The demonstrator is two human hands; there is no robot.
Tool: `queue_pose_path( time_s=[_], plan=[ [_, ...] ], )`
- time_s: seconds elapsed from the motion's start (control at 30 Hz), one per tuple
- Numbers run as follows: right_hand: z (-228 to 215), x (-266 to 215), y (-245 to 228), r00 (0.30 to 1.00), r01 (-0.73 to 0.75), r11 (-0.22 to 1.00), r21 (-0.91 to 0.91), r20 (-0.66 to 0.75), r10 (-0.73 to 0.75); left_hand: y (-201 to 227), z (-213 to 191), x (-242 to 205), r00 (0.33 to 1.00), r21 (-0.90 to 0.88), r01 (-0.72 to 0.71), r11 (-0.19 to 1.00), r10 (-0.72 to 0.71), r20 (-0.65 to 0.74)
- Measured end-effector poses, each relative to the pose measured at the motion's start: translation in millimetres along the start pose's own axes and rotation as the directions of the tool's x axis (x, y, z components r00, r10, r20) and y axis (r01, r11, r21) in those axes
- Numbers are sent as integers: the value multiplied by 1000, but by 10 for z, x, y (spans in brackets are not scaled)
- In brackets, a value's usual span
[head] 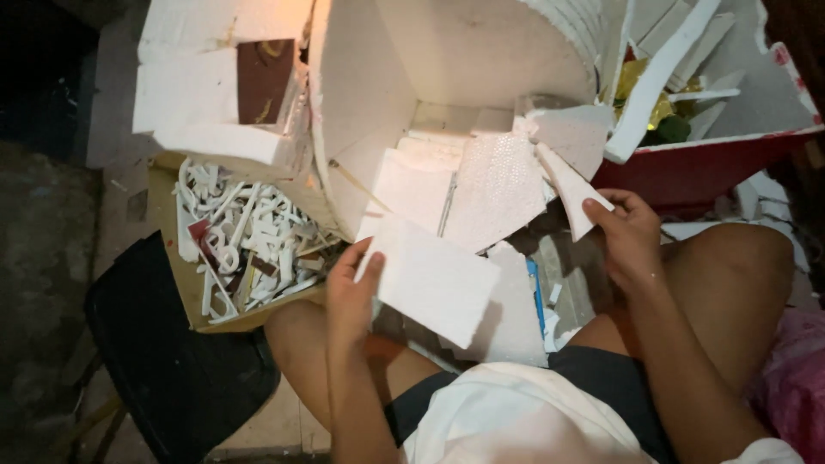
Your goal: Cutting, fitting, and bonding styrofoam sections to build a larger structure using scissors and a candle flame.
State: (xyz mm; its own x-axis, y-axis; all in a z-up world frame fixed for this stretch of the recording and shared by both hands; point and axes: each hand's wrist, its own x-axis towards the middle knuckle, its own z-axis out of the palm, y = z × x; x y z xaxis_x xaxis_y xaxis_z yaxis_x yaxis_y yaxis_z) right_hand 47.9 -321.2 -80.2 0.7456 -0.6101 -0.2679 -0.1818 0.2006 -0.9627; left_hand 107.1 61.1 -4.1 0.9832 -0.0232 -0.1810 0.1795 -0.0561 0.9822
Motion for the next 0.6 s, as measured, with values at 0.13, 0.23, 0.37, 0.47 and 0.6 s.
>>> queue_pose_path(
  time_s=[0.13,0.23,0.37,0.47,0.6],
  plan=[
    [64,47,53,1000,20,1000,-12,20,-20,30,81,-55,999,-13,-6,1000,7,45],
    [104,42,64,999,44,998,-39,21,-43,48,116,-104,997,-23,-27,999,29,73],
    [102,103,96,998,64,997,-40,21,-63,222,212,-168,995,45,-18,999,13,94],
    [58,162,144,998,68,997,-29,12,-68,328,336,-195,993,69,-30,997,22,117],
    [1,218,197,997,75,996,-45,-15,-75,430,620,-148,991,48,-48,998,42,124]
  ],
)
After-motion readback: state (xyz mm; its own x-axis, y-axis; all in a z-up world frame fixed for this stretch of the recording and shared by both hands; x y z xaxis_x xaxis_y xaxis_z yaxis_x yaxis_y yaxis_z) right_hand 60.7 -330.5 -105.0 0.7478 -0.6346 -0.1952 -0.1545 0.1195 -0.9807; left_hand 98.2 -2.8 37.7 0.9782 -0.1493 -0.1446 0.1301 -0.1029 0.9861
